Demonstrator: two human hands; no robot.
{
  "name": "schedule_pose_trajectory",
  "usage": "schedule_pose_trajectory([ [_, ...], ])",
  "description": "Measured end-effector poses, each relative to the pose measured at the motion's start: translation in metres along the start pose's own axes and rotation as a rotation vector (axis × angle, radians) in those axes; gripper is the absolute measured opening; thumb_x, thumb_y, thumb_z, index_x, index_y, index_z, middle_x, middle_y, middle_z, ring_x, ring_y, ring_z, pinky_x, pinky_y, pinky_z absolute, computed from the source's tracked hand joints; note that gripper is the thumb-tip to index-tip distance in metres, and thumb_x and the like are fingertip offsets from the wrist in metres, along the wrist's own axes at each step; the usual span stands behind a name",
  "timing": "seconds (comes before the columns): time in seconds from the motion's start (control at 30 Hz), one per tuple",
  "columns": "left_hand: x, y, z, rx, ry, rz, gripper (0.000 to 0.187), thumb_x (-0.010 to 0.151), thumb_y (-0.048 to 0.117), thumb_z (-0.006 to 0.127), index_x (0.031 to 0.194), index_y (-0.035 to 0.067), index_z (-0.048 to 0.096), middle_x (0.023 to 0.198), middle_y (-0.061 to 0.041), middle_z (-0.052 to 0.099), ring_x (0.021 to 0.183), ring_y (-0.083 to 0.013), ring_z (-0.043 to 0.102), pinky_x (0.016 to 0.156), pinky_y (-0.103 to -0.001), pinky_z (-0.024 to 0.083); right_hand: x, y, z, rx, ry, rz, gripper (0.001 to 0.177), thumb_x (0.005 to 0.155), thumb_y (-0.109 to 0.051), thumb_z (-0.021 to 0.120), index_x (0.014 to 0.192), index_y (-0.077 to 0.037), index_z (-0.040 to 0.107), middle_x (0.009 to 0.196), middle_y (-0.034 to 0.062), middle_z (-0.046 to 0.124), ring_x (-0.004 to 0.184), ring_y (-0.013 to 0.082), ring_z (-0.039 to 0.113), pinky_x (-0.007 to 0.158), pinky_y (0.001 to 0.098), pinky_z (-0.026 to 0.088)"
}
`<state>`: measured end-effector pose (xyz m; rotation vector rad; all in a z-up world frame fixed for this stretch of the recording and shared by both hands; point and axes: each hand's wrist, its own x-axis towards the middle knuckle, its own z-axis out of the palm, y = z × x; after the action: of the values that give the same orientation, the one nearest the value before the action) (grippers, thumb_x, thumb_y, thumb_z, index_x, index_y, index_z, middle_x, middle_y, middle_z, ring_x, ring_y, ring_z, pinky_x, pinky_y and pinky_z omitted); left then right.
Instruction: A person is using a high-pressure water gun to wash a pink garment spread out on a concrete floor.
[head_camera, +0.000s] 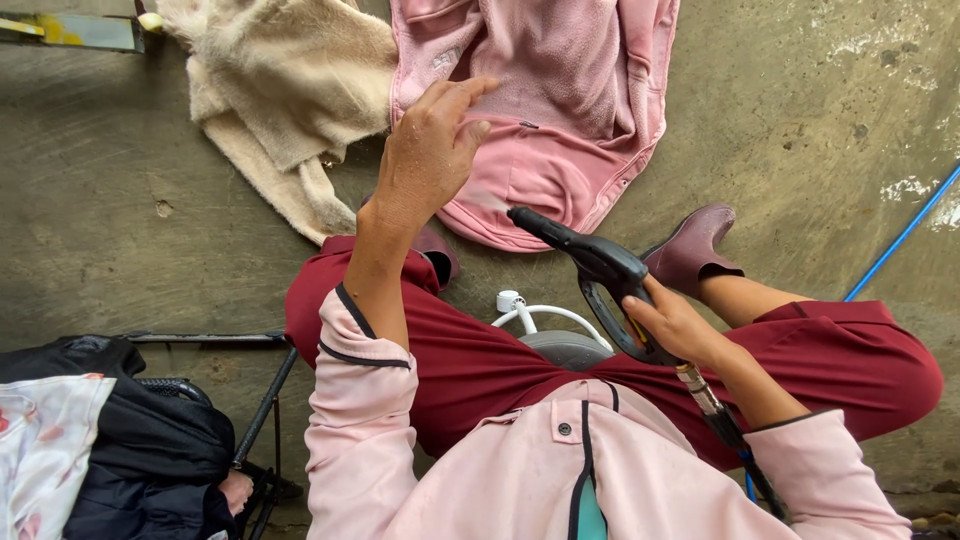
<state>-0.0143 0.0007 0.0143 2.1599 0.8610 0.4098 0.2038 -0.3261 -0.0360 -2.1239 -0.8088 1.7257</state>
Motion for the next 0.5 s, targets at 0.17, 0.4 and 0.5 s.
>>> schedule_pose_trajectory([
  [0.17,-0.002,-0.005,0.0,-0.015,-0.003,0.011,0.041,0.096,0.01,0.065,0.137,0.015,0.061,0.125,-0.009,0.067,0.099,-0.0281,0.071,0.08,-0.046,0.056,-0.006,-0.005,0.002,0.052,0.044,-0.076,0.025,0.102,-0.034,0.05,0.108,-0.009,0.053,0.068,0.0073,0.067,0.057,0.0166,0.06,0.056,0.0331,0.049],
  [0.4,-0.002,-0.009,0.002,-0.003,0.022,0.051,0.037,0.101,0.015,0.067,0.136,0.011,0.061,0.126,-0.012,0.066,0.109,-0.0303,0.069,0.082,-0.049,0.06,-0.004,0.003,-0.007,-0.059,0.142,0.081,0.032,0.103,-0.034,0.049,0.126,-0.012,0.053,0.07,0.011,0.07,0.059,0.0236,0.067,0.061,0.0384,0.056],
  [0.5,-0.002,-0.006,0.003,-0.013,0.011,0.024,0.041,0.097,0.01,0.068,0.137,0.011,0.061,0.122,-0.011,0.066,0.105,-0.0324,0.07,0.08,-0.049,0.058,0.005,-0.003,-0.004,-0.094,0.14,0.1,0.029,0.103,-0.034,0.05,0.119,-0.011,0.054,0.072,0.0108,0.068,0.061,0.0224,0.064,0.063,0.0375,0.054],
])
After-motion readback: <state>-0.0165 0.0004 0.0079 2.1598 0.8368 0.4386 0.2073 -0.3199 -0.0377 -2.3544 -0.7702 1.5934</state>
